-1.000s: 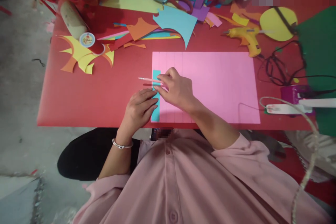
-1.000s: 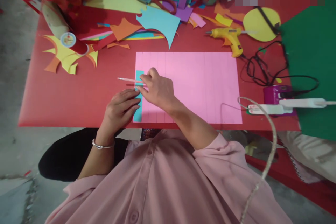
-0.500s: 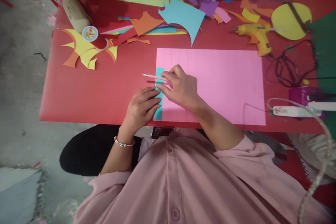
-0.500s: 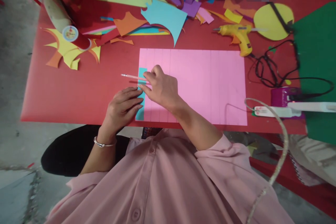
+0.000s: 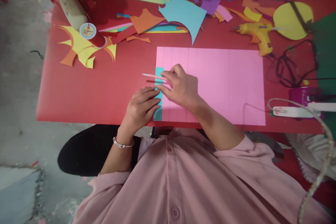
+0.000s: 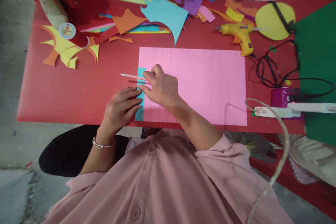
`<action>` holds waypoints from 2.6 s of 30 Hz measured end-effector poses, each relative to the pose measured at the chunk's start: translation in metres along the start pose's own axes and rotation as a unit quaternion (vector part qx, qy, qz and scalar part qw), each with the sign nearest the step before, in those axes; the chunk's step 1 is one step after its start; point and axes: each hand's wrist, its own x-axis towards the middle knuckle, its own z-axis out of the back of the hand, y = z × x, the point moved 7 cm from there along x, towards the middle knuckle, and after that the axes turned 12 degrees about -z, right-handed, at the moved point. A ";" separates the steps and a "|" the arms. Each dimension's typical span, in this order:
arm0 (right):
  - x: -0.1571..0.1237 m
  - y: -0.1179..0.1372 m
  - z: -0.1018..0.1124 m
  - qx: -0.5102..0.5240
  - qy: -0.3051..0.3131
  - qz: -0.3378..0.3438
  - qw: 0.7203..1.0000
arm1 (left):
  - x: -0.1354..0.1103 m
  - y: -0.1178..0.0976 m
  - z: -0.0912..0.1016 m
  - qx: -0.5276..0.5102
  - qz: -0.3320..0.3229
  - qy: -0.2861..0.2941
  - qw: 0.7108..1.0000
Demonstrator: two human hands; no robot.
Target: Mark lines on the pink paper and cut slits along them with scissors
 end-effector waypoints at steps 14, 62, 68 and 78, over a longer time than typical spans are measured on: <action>0.000 0.001 0.000 -0.004 0.003 0.000 1.000 | 0.000 -0.001 0.001 0.005 -0.003 -0.003 1.000; -0.002 -0.002 -0.001 0.006 -0.013 0.008 1.000 | -0.001 -0.007 -0.001 0.045 -0.065 -0.011 0.997; -0.002 -0.001 0.000 0.008 -0.013 0.010 1.000 | 0.000 -0.006 0.000 0.039 -0.054 -0.016 0.998; -0.001 -0.002 0.000 0.017 -0.003 -0.001 1.000 | 0.003 -0.005 0.005 0.018 -0.049 0.013 0.999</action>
